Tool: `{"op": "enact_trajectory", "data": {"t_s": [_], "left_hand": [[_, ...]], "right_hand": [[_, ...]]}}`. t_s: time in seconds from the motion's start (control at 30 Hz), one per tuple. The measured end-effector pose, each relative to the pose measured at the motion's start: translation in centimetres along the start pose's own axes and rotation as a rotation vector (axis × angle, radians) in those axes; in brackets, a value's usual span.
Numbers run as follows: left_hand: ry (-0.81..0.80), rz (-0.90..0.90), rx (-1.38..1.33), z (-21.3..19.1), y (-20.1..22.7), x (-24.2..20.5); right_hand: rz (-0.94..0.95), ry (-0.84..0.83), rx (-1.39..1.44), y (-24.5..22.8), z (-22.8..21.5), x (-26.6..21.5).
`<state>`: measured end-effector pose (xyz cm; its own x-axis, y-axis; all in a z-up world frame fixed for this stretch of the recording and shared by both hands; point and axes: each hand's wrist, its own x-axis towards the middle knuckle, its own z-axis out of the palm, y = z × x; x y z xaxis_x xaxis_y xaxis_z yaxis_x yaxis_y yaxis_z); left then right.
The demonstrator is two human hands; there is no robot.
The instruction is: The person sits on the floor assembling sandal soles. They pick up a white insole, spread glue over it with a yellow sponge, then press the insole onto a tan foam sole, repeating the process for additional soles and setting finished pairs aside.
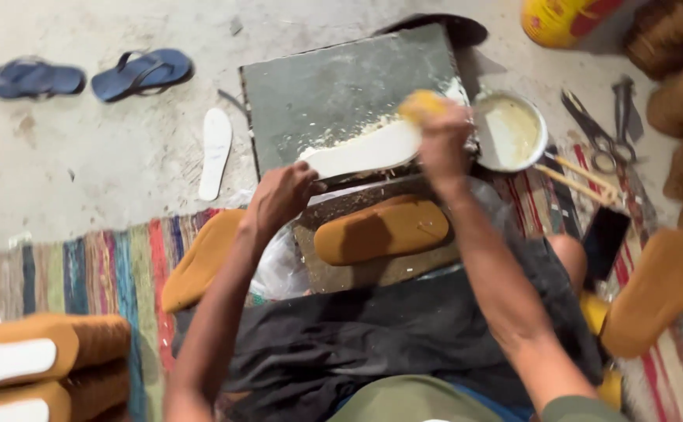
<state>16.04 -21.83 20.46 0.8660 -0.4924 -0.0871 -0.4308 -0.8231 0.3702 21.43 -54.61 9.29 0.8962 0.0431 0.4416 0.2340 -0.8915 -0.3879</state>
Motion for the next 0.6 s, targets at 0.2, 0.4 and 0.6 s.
{"op": "enact_trajectory", "data": {"t_s": [0.2, 0.4, 0.6], "left_hand": [[0.261, 0.380, -0.235, -2.0, 4.1, 13.4], [0.196, 0.607, 0.463, 4.2, 4.0, 21.5], [0.388, 0.429, 0.366, 1.9, 1.0, 14.2]], "right_hand": [[-0.072, 0.070, 0.297, -9.3, -6.7, -1.2], [-0.145, 0.048, 0.322, -17.5, -0.8, -2.3], [-0.394, -0.024, 0.280, -20.6, -5.8, -8.3]]}}
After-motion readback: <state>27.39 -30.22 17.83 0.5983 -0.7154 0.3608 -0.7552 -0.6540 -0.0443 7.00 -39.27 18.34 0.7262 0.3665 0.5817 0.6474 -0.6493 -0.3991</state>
